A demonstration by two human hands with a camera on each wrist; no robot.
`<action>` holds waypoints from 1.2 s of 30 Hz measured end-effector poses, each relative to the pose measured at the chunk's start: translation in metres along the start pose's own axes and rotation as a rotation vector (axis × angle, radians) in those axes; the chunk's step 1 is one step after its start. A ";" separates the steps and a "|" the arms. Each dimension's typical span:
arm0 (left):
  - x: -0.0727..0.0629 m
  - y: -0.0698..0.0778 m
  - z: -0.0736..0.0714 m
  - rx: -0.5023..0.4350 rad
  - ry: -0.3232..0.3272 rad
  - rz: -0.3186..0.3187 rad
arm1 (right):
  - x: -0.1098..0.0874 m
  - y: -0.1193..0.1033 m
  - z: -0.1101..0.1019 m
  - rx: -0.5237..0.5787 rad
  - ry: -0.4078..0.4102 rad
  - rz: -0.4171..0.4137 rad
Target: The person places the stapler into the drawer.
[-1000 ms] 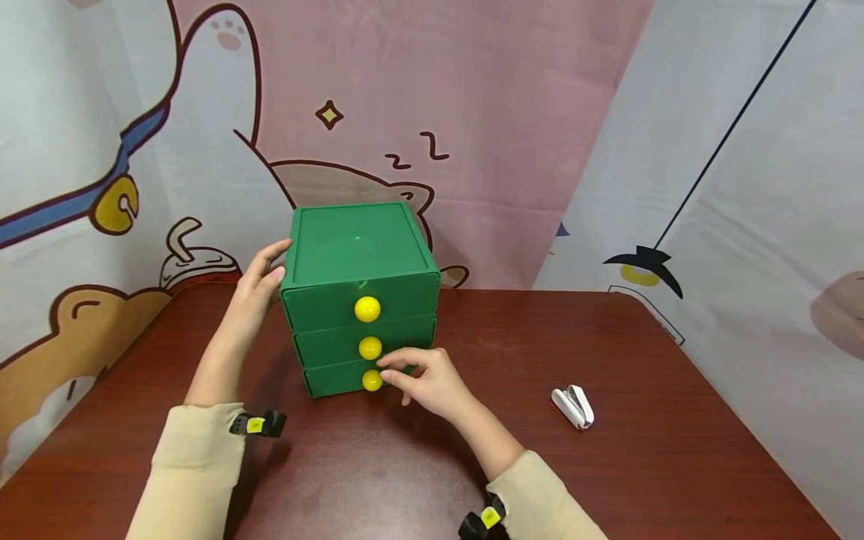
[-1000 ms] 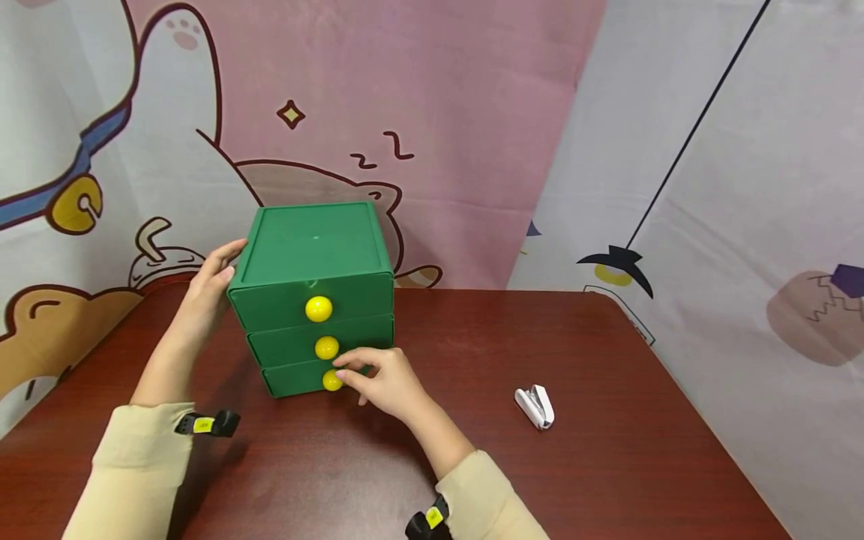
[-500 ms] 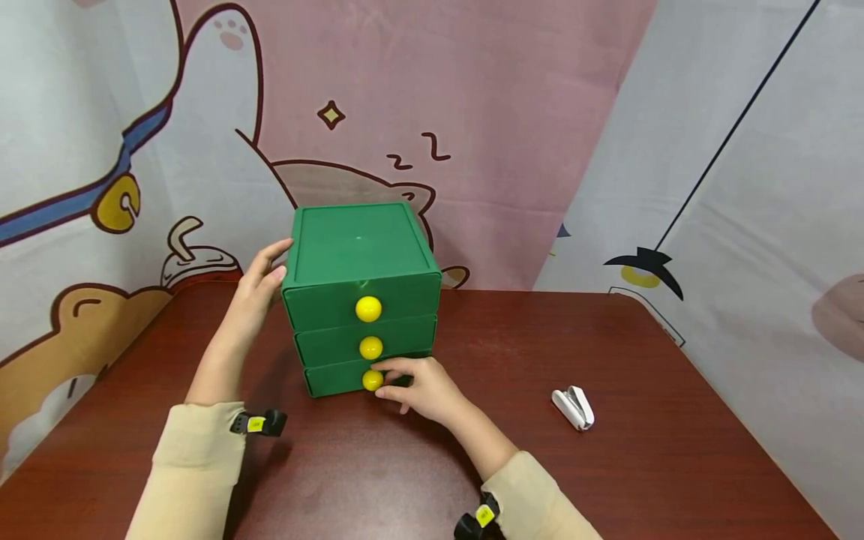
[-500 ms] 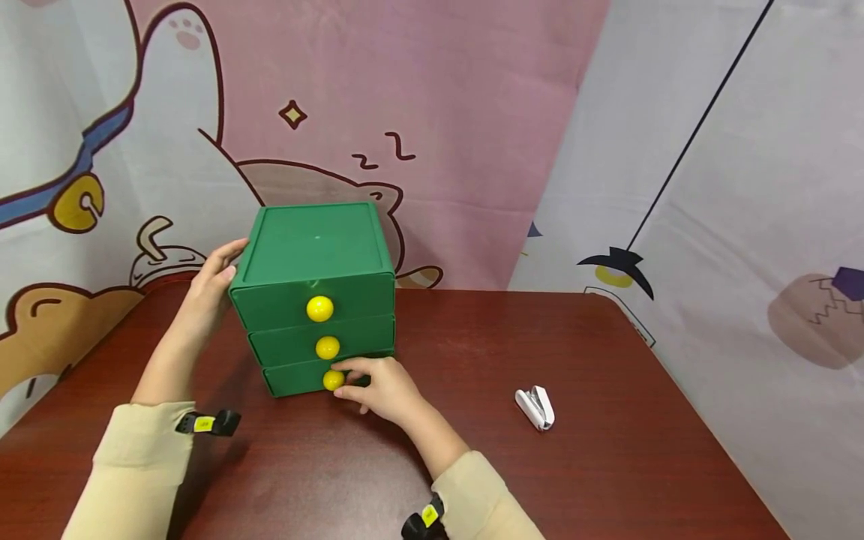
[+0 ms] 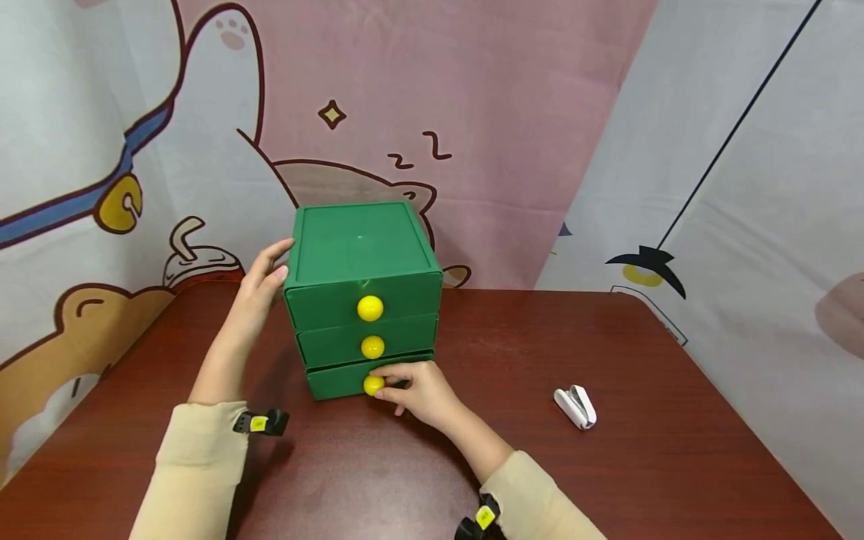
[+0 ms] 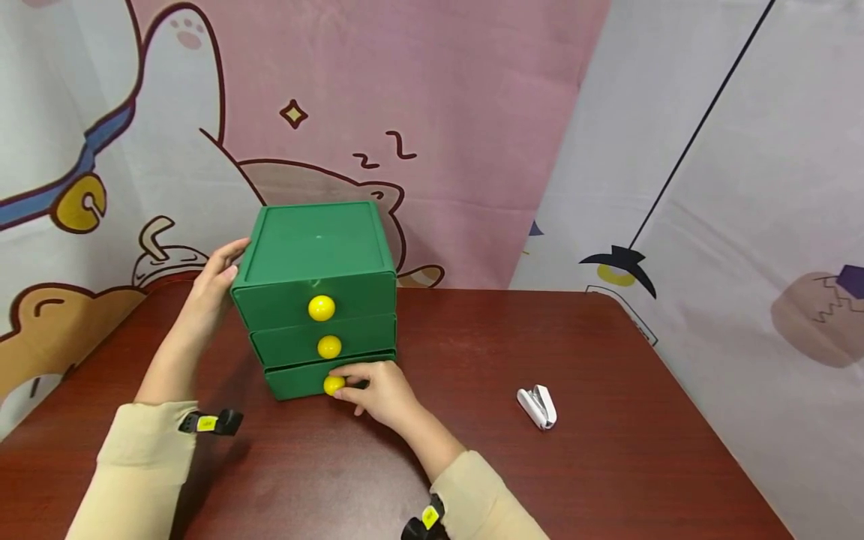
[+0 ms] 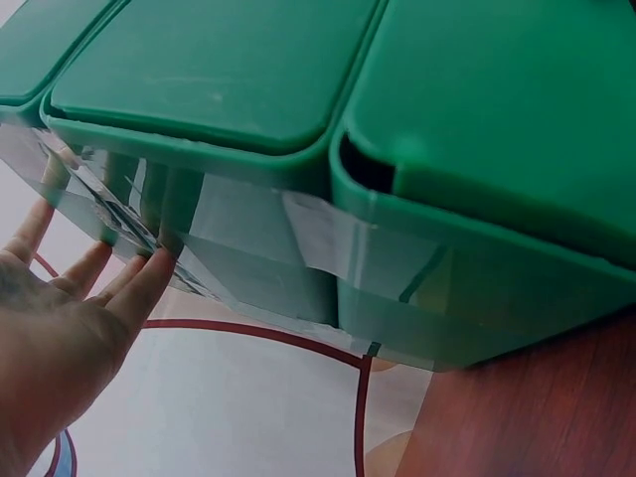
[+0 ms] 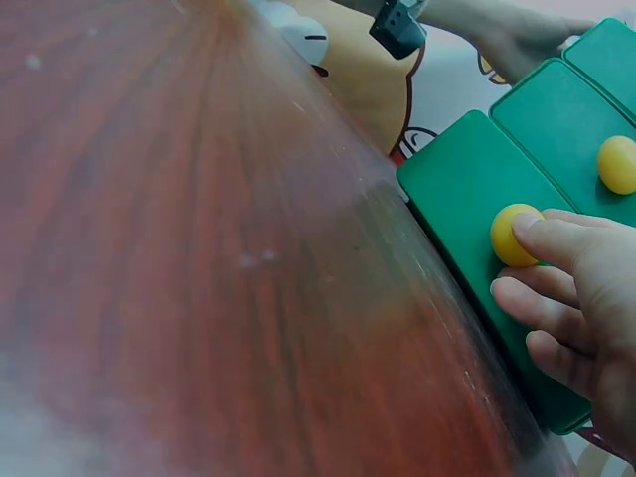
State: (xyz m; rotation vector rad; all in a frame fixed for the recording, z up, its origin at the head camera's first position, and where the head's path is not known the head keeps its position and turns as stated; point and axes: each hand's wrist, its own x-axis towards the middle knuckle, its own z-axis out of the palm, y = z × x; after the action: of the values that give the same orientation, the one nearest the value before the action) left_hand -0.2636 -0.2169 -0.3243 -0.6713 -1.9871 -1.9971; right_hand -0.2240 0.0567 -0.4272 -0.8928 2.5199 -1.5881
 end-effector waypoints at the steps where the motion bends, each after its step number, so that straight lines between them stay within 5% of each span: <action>1: 0.000 0.000 0.000 0.002 -0.002 -0.002 | -0.001 0.000 0.000 -0.006 -0.002 0.000; 36: -0.001 0.003 0.000 0.037 -0.005 -0.015 | -0.050 -0.022 -0.004 -0.042 -0.105 -0.081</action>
State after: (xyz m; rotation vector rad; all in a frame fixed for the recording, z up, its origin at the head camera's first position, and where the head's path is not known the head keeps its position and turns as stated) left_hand -0.2615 -0.2171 -0.3221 -0.6564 -2.0329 -1.9632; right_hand -0.1739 0.0776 -0.4205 -1.0673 2.4839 -1.4715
